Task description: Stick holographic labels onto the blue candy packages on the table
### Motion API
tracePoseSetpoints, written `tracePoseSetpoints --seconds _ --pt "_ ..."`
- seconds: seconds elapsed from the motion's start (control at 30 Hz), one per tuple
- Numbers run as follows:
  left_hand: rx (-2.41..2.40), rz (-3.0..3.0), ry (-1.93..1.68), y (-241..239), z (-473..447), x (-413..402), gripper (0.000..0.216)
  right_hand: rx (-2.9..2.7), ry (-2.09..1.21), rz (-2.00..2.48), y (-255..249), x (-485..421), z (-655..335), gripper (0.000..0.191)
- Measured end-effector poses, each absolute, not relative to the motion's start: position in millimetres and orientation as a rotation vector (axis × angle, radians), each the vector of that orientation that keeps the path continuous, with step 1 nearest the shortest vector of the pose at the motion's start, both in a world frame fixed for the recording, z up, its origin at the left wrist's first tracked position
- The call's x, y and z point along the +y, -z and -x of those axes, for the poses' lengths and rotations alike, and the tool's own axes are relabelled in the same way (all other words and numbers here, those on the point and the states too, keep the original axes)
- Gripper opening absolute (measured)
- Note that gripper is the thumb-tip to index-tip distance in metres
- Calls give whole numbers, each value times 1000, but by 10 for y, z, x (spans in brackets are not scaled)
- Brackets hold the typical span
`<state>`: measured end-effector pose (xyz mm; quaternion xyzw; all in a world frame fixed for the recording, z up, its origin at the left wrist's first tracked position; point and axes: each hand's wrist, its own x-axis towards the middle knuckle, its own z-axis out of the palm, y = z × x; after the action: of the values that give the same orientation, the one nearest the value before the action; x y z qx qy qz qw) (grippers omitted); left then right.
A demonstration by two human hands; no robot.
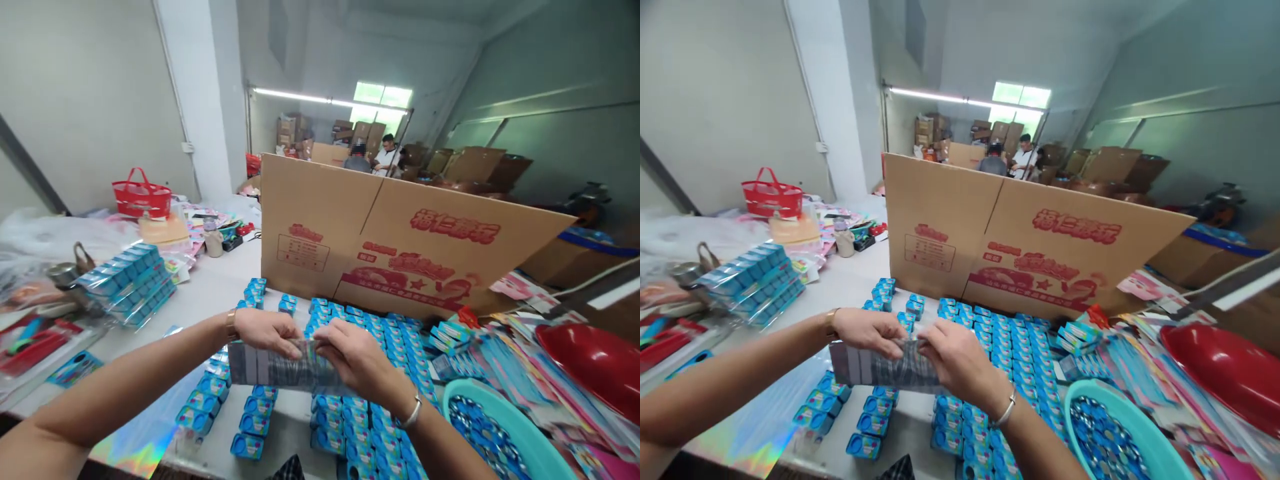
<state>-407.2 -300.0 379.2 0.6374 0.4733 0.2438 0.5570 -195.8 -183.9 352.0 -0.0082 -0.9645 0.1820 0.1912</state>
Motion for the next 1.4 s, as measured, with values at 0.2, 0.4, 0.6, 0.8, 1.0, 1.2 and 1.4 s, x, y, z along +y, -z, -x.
tracePoseSetpoints --seconds 0.2,0.4,0.6,0.8,1.0,1.2,1.4 --pt "1889 -1856 -944 -3857 3966 -3379 35 -2578 -819 167 -3501 -1797 1951 16" --pt "2099 -2008 -930 -3651 3742 -3355 25 -2518 -881 264 -3575 -1691 1857 17" --pt "1869 -1866 -926 -3714 3678 -3295 21 -2523 -975 286 -3550 -1626 1659 18" --pt "1575 -1590 -984 -3834 3625 -3267 24 -2518 -1050 324 -3540 -1536 1496 21" --pt "1495 -1467 -1003 -3774 3496 -3171 22 -2467 -591 311 -3391 -1603 1481 19" --pt "1314 -1277 -1013 -3598 3380 -3049 23 -2314 -195 122 -3199 -1969 1659 35" --pt "1201 -936 -999 -3508 3390 -3017 23 -2302 -133 81 -3098 -1979 1716 29"
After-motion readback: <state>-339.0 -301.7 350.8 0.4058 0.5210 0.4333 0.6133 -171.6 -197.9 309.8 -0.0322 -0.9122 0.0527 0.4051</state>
